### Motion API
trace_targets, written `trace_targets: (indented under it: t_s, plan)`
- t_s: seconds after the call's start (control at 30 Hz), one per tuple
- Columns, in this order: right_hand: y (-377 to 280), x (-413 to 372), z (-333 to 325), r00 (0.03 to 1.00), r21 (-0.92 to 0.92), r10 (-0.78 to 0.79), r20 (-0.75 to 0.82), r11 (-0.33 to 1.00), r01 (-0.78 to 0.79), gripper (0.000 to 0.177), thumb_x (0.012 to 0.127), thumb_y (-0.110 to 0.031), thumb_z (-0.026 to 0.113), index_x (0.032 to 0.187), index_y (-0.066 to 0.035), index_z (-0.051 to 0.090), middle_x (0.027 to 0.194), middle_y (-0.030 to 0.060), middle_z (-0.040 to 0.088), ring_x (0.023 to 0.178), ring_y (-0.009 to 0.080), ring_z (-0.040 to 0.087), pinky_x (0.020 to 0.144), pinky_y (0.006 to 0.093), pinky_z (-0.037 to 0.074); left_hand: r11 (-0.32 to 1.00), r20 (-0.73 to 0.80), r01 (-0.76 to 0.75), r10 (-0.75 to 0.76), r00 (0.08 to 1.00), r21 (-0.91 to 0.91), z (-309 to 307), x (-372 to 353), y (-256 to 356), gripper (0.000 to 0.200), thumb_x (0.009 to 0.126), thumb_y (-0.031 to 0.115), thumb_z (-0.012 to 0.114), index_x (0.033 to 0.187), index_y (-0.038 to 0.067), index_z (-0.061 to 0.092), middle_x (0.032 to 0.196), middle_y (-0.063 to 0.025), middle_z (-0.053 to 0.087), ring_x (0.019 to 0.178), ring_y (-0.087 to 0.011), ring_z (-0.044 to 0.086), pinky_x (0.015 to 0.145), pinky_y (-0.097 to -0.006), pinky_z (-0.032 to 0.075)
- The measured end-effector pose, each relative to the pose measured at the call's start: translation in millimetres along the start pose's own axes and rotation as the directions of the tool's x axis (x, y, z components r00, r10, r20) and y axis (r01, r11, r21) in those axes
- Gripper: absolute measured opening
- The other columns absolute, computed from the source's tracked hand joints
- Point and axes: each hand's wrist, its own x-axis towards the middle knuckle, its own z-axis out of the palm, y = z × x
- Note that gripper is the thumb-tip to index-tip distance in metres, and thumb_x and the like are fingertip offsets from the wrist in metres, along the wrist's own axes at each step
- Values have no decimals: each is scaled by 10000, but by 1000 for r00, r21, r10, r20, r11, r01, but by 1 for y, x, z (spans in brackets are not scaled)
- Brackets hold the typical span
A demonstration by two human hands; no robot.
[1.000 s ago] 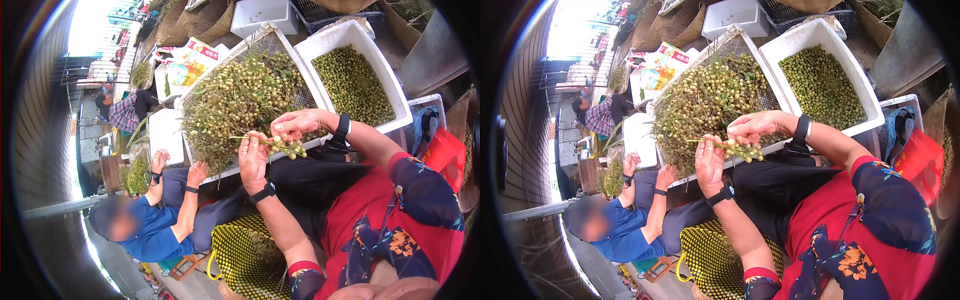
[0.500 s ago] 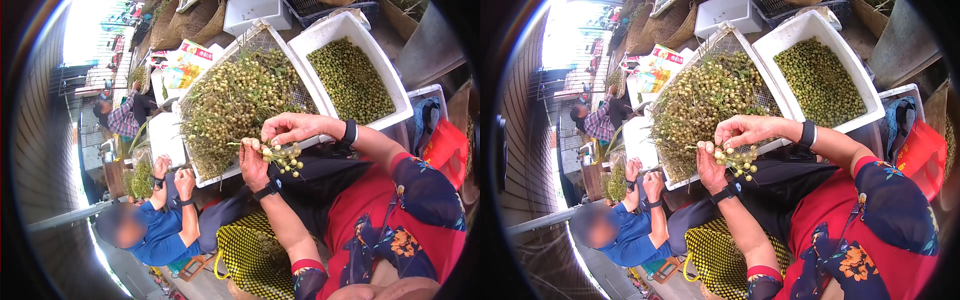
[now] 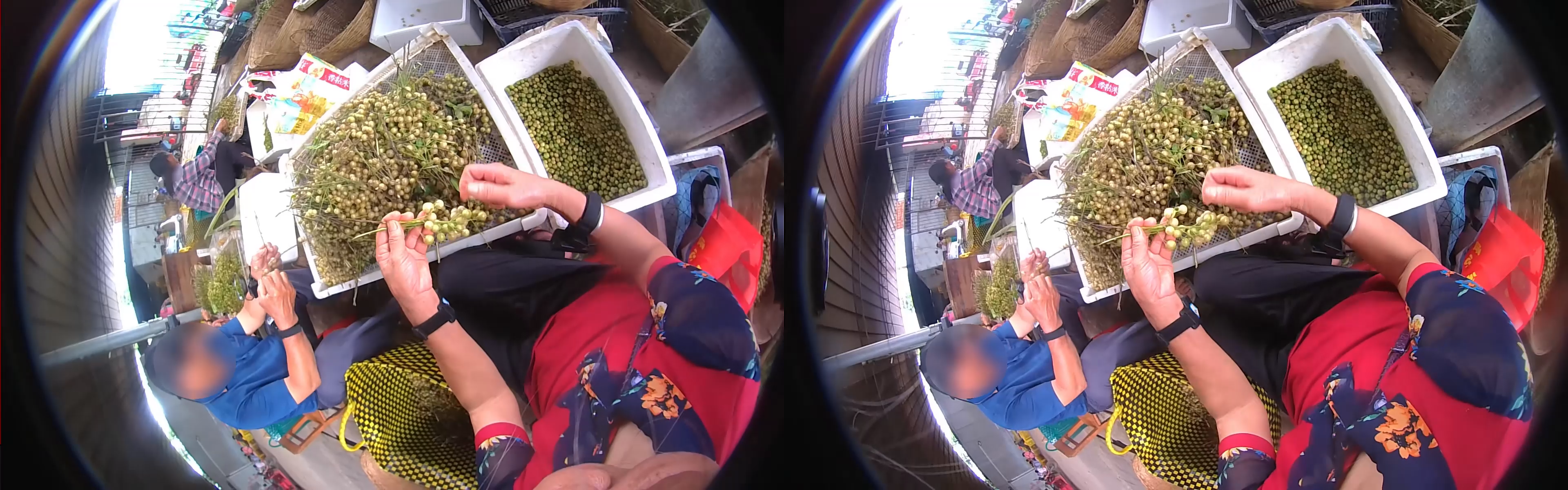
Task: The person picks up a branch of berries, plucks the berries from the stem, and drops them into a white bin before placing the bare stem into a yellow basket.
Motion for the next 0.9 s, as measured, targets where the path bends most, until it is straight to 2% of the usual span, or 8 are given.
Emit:
trace_targets:
  t_s: [0.17, 0.33, 0.47, 0.57, 0.67, 0.73, 0.8, 0.9]
  plan:
    - [10, 7, 7, 982, -409, -160, 101, 893, 188, 258, 962, -310, 596, 901, -64, 554, 707, -48, 484, 632, 66, 410, 554, 254, 365, 999, -79, -5, 8, 997, 45, 13, -6, 5, 182, 977, 174, 557, 1092, 35, 581, 1006, -107, 648, 827, -220, 675, 693, -331, 588]
    - [11, 4, 1, 999, 323, 33, -29, 946, -22, 228, 1003, -291, 506, 917, -92, 574, 650, -55, 430, 538, 43, 383, 482, 209, 309, 1000, -120, 2, -2, 993, 0, 4, -4, -1, 217, 968, 189, 575, 1119, 34, 588, 1061, -122, 652, 868, -234, 664, 756, -364, 580]
    - [-8, -29, -37, 957, -116, 10, -290, 992, -45, 257, 1010, -280, 453, 925, -79, 589, 718, -33, 495, 622, 55, 439, 533, 226, 372, 999, -96, 14, -19, 995, -52, -2, -3, -3, 201, 984, 230, 547, 1088, 62, 585, 1013, -86, 644, 900, -224, 641, 747, -352, 563]
    - [-8, -42, -84, 817, -665, -296, -495, 734, -137, 142, 919, -139, 524, 904, -11, 584, 799, 104, 576, 744, 209, 559, 695, 328, 457, 985, -69, 46, -58, 996, -169, -3, 3, -3, 218, 1019, 325, 454, 975, 130, 541, 828, -10, 543, 810, -186, 566, 663, -307, 486]
    - [12, -67, -120, 790, -934, -580, -197, -133, -331, 133, 833, -72, 576, 955, -24, 565, 856, 137, 559, 797, 333, 577, 698, 387, 464, 907, 196, 162, -90, 976, -389, -24, 22, -13, 240, 1028, 328, 427, 943, 129, 531, 774, 1, 499, 709, -171, 509, 620, -305, 457]
    - [4, -61, -110, 802, -948, -561, -207, -87, -306, 146, 832, -70, 598, 968, -20, 579, 835, 138, 575, 764, 319, 587, 688, 389, 476, 902, 157, 155, -98, 983, -404, -10, 22, -9, 255, 1031, 316, 414, 903, 121, 518, 715, 4, 455, 637, -155, 457, 562, -284, 407]
    - [3, -48, -88, 885, -770, -329, -330, 636, -50, 149, 896, -112, 581, 1009, -15, 594, 827, 102, 617, 743, 240, 612, 658, 346, 484, 823, 366, 259, -67, 928, -505, -6, 23, -11, 245, 1027, 291, 426, 883, 112, 513, 677, -1, 444, 606, -140, 440, 530, -267, 372]
    - [17, -26, -53, 983, -249, -54, -177, 969, 8, 244, 989, -243, 515, 1066, -29, 603, 846, 23, 637, 775, 114, 606, 679, 263, 495, 820, 398, 284, -76, 914, -496, 9, 22, -9, 238, 1024, 263, 431, 859, 108, 504, 636, 12, 417, 576, -119, 418, 508, -256, 335]
